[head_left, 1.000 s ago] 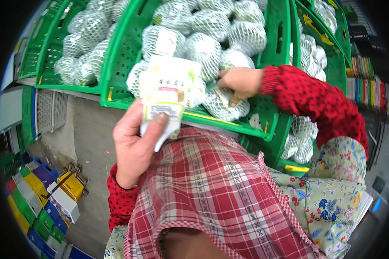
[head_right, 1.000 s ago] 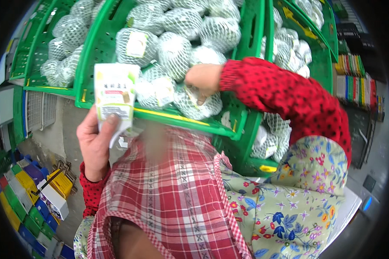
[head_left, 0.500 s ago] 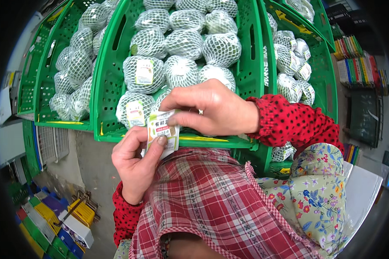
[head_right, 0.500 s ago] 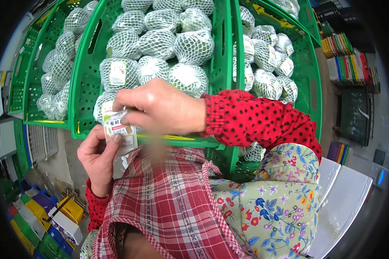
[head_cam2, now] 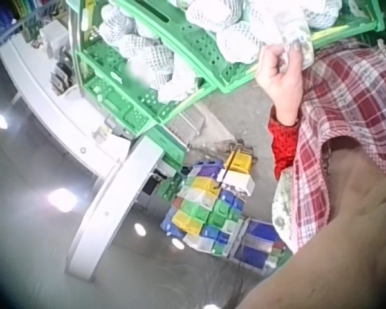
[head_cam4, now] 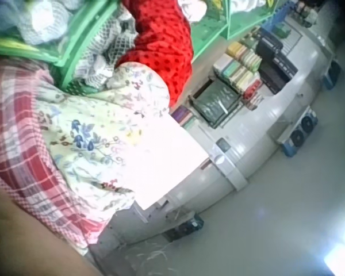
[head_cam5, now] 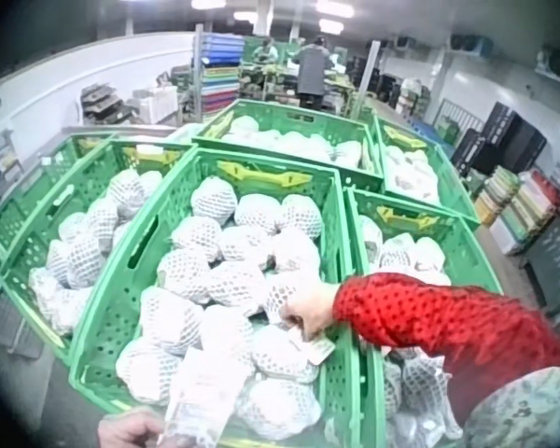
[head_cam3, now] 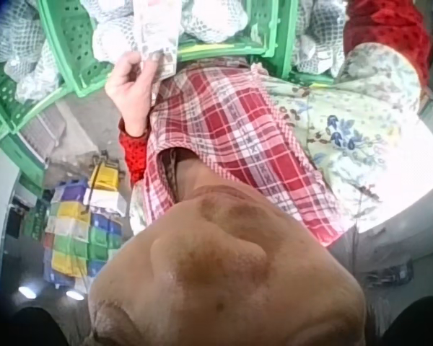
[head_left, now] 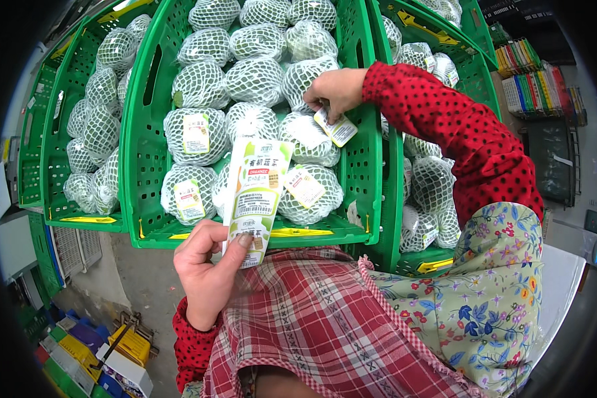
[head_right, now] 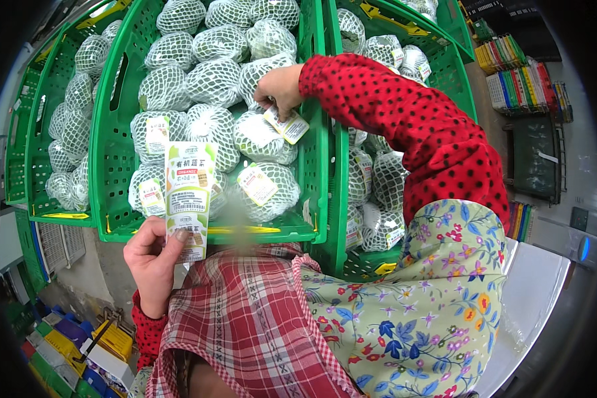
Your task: The person applies adhesive labels to individual items of netted produce in green plastic crates by hand.
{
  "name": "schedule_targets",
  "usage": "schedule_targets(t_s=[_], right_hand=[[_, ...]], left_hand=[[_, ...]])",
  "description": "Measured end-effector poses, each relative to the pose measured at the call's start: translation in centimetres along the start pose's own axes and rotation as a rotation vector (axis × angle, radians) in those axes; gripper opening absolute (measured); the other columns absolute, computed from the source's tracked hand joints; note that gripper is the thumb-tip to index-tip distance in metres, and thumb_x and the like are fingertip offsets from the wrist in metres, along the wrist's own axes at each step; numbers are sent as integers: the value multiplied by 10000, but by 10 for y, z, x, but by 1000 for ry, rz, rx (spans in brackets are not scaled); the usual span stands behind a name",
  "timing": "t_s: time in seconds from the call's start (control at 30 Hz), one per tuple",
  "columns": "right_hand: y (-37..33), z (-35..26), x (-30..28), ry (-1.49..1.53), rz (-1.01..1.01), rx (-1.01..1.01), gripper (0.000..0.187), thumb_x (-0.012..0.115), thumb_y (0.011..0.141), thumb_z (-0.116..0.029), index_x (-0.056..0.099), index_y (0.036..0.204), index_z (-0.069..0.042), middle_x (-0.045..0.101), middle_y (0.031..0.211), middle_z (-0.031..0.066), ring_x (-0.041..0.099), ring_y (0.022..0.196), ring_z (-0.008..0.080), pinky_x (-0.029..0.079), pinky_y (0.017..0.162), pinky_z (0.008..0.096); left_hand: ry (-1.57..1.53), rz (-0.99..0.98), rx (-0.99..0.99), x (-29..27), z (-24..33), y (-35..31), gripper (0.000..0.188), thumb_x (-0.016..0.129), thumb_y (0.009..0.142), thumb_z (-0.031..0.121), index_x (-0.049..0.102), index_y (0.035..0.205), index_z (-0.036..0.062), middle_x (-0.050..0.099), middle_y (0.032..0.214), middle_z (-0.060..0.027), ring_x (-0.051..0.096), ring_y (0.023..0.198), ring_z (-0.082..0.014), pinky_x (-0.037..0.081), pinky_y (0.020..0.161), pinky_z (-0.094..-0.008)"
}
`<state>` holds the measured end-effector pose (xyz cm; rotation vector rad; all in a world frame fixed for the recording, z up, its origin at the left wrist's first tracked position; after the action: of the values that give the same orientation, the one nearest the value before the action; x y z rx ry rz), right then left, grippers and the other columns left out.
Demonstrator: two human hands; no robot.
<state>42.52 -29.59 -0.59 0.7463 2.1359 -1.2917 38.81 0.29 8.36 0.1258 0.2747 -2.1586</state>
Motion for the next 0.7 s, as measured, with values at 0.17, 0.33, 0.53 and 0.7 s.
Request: schedule_targets(t_s=[0.17,0.33,0.53,0.7], right_hand=[[3,-13,12,-277,91,31,469,852,589,-210,622,968,-59,672,830,146,662,842,354,514,695,469],[-17,-28,7,-503,294,67,122,664,729,-96,677,826,-24,675,751,148,688,740,347,559,609,451],[-10,-24,3,-439,166,148,177,661,670,-54,704,840,-26,687,814,154,678,790,355,552,682,462],[-56,-147,-65,781,556,-279,338,745,846,-177,630,1123,-21,651,1057,67,604,976,133,512,809,278]], left_hand=[[-15,-51,23,2,7,-2,98,744,793,-1,668,854,-13,577,773,-11,457,666,-62,352,575,-220],[-83,26,125,-15,12,3,94,682,851,-22,658,939,-45,613,948,-58,544,779,-69,437,674,-210],[-117,42,65,-30,6,3,58,656,882,-20,657,925,-59,619,965,-51,540,791,-58,431,685,-198],[61,3,119,-21,11,9,52,703,823,-13,670,861,-28,617,883,-72,547,731,-112,437,664,-246]])
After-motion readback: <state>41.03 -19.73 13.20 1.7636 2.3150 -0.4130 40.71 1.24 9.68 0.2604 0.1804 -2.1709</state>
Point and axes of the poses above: each hand's wrist, its own y-axis towards the middle knuckle, its own x-axis out of the palm, z = x × y, the point moved 8 cm from there along y, towards the middle knuckle
